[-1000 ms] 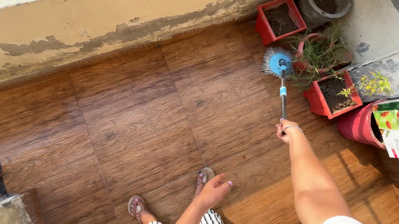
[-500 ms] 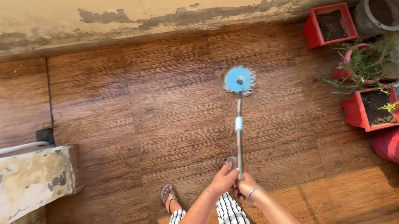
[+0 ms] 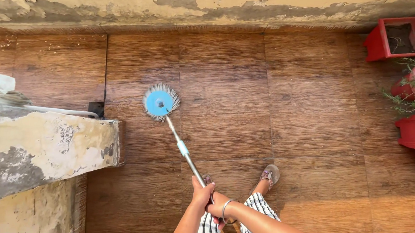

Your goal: Mop the floors of the house and the balcony.

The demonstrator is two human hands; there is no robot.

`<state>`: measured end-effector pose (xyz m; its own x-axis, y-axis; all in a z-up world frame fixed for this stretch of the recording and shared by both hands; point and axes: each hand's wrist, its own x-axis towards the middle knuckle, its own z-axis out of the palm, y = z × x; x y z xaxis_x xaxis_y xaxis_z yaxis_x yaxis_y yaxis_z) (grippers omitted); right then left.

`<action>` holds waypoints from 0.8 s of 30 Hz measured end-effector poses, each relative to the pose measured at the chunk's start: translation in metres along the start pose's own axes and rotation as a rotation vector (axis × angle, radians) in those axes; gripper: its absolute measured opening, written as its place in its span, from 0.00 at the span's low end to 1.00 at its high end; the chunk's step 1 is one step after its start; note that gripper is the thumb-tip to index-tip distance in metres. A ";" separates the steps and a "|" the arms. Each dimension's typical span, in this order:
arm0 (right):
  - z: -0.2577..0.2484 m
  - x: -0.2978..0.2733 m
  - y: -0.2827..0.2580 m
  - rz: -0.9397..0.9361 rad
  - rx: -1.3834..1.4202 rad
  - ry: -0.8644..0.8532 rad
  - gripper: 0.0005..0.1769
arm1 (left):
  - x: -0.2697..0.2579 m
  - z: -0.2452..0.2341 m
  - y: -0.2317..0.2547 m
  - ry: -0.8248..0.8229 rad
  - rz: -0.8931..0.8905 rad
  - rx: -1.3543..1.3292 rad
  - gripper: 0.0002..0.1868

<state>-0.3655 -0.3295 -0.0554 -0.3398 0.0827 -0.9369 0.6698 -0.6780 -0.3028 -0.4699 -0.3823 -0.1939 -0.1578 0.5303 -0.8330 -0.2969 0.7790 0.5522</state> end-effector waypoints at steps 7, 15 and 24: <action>0.012 0.070 0.062 0.088 0.225 0.064 0.11 | -0.069 0.003 0.023 0.135 -0.171 -0.044 0.60; -0.081 0.028 0.136 0.006 0.506 0.229 0.11 | -0.041 0.106 0.021 -0.304 -0.321 0.119 0.64; -0.203 -0.107 0.327 -0.082 1.124 0.472 0.12 | -0.075 0.327 -0.048 -0.636 0.073 0.654 0.48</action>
<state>0.0243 -0.4115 -0.0897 0.0754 0.2536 -0.9644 -0.3657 -0.8927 -0.2634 -0.1361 -0.3504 -0.1462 0.4509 0.5191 -0.7261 0.3165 0.6676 0.6739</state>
